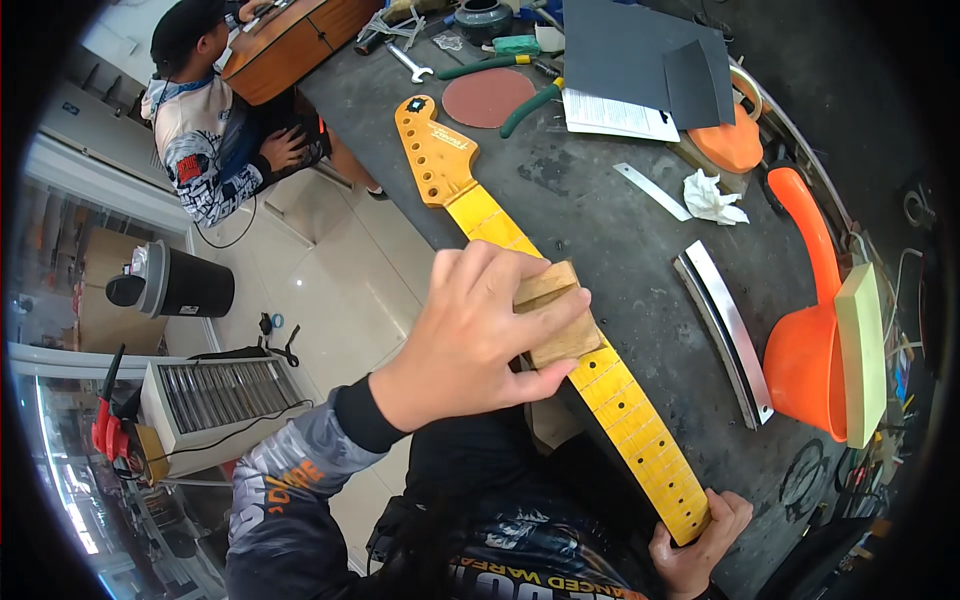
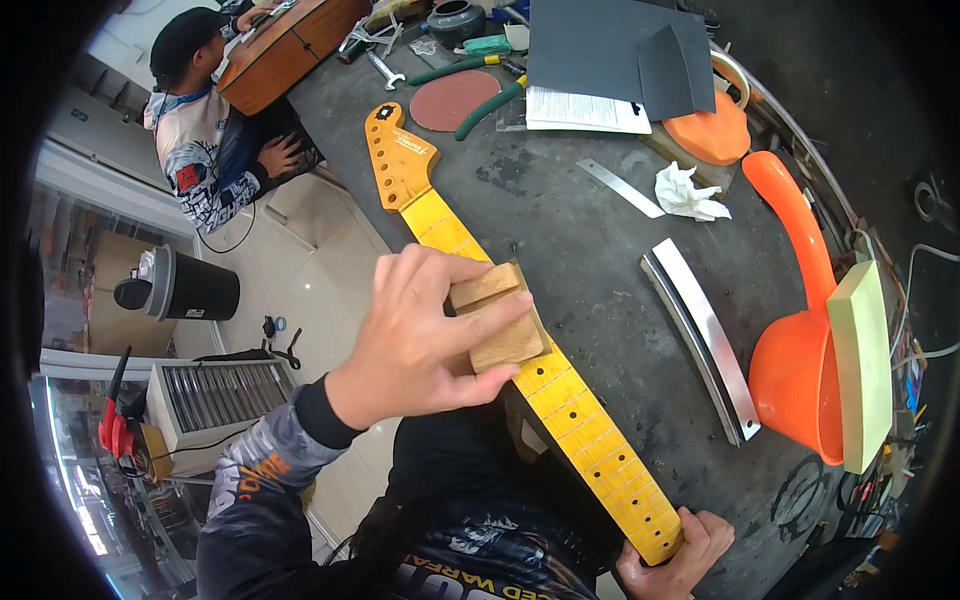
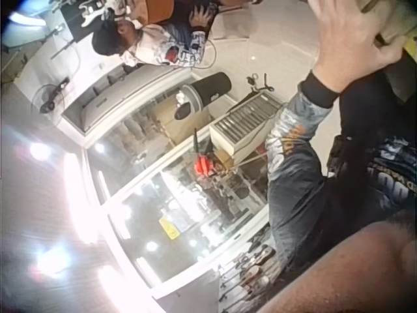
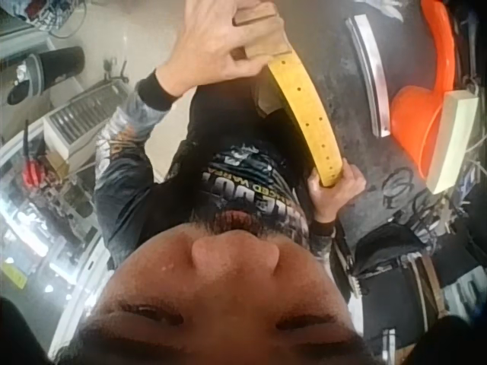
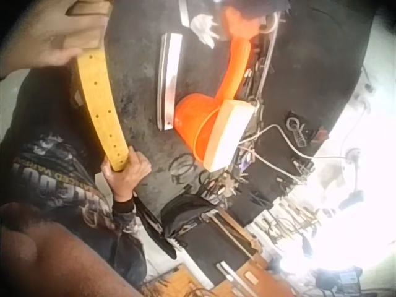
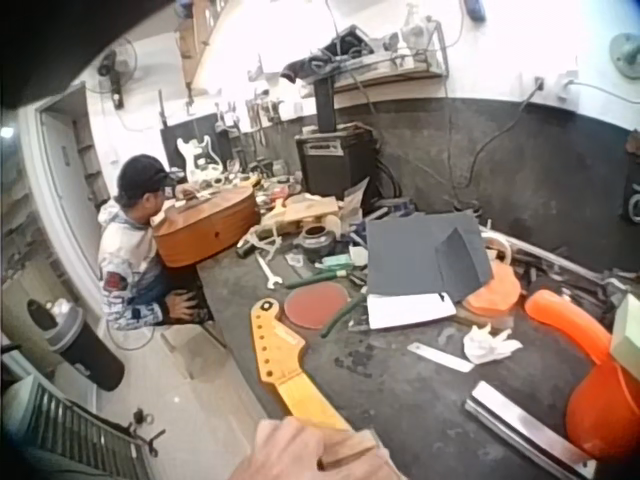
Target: Sanding the fretboard of a guitar neck using a sanding block.
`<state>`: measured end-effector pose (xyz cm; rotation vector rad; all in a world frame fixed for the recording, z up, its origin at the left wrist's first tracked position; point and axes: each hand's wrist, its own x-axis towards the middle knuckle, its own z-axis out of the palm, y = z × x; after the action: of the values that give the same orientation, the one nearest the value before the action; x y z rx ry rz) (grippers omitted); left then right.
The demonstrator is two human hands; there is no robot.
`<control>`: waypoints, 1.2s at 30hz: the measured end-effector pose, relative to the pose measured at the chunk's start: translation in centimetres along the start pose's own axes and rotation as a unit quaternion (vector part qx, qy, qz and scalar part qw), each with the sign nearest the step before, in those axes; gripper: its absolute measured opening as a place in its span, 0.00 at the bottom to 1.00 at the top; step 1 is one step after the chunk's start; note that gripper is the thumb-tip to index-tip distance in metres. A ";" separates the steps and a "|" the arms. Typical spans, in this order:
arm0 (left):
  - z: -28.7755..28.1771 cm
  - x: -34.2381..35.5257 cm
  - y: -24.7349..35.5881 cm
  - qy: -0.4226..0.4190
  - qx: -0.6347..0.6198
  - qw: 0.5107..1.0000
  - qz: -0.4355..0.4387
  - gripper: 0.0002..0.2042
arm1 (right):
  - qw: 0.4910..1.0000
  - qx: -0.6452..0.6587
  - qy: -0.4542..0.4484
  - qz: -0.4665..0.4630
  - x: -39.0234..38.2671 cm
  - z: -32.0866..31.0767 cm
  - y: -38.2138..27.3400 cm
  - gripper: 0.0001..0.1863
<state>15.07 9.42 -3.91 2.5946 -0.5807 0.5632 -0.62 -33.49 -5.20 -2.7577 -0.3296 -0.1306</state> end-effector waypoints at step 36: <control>-0.5 -0.7 -1.1 0.022 0.023 0.999 -0.002 0.28 | 0.998 0.007 0.013 -0.055 1.5 -0.9 -0.6 0.41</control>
<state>14.87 10.82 -4.14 2.6183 -0.5546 0.6390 0.68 -32.90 -3.94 -2.7222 -0.4750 -0.1913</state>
